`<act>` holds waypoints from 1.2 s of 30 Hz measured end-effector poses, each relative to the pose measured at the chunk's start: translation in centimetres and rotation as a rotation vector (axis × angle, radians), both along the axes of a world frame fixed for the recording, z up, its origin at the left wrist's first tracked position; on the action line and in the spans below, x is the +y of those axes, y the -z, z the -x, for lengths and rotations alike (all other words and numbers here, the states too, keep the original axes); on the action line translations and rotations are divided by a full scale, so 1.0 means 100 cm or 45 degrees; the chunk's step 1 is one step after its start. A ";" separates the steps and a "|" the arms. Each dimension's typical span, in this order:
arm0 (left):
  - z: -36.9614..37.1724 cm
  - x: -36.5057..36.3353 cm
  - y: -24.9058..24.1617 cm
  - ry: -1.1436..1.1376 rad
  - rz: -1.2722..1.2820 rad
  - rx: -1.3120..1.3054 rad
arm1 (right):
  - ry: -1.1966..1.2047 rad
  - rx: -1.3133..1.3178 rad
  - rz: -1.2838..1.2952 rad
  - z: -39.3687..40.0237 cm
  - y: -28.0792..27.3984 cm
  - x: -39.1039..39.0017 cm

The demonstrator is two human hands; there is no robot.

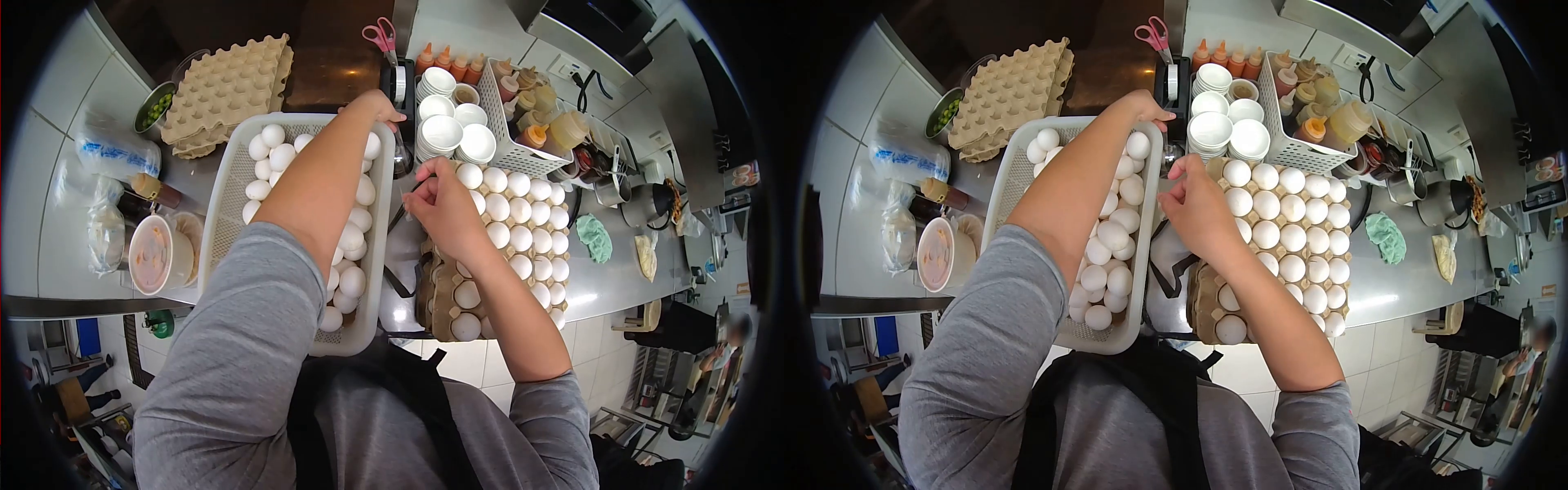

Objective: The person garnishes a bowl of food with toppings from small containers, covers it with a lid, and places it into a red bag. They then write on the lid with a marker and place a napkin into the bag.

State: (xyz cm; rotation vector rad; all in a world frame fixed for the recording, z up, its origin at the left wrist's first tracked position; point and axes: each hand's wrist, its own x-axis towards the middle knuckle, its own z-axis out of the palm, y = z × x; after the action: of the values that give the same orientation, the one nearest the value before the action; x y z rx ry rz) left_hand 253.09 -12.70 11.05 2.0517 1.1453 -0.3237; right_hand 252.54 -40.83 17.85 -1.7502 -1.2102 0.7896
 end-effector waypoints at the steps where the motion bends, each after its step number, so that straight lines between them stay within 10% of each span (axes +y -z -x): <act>1: -0.002 -0.002 0.000 0.017 -0.080 0.091 | -0.007 -0.002 0.001 0.000 -0.002 0.001; 15: 0.012 -0.027 -0.040 -0.114 -0.315 0.094 | 0.072 0.026 -0.027 -0.016 0.000 -0.005; 21: 0.065 -0.010 -0.064 -0.560 -0.557 -1.338 | 0.081 -0.026 -0.213 -0.023 -0.004 -0.003; 26: 0.230 -0.045 -0.129 -0.617 -0.213 -2.061 | 0.007 0.189 -0.282 0.038 -0.038 0.032; 36: 0.549 -0.077 -0.074 -1.311 -0.527 -1.676 | -0.595 0.064 0.034 0.273 -0.037 0.147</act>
State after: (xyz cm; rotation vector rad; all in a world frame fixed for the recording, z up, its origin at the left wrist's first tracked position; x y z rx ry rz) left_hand 198.20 -20.35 18.41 1.1593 1.1573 1.5930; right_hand 225.27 -26.09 21.59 -1.4719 -1.6062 1.1144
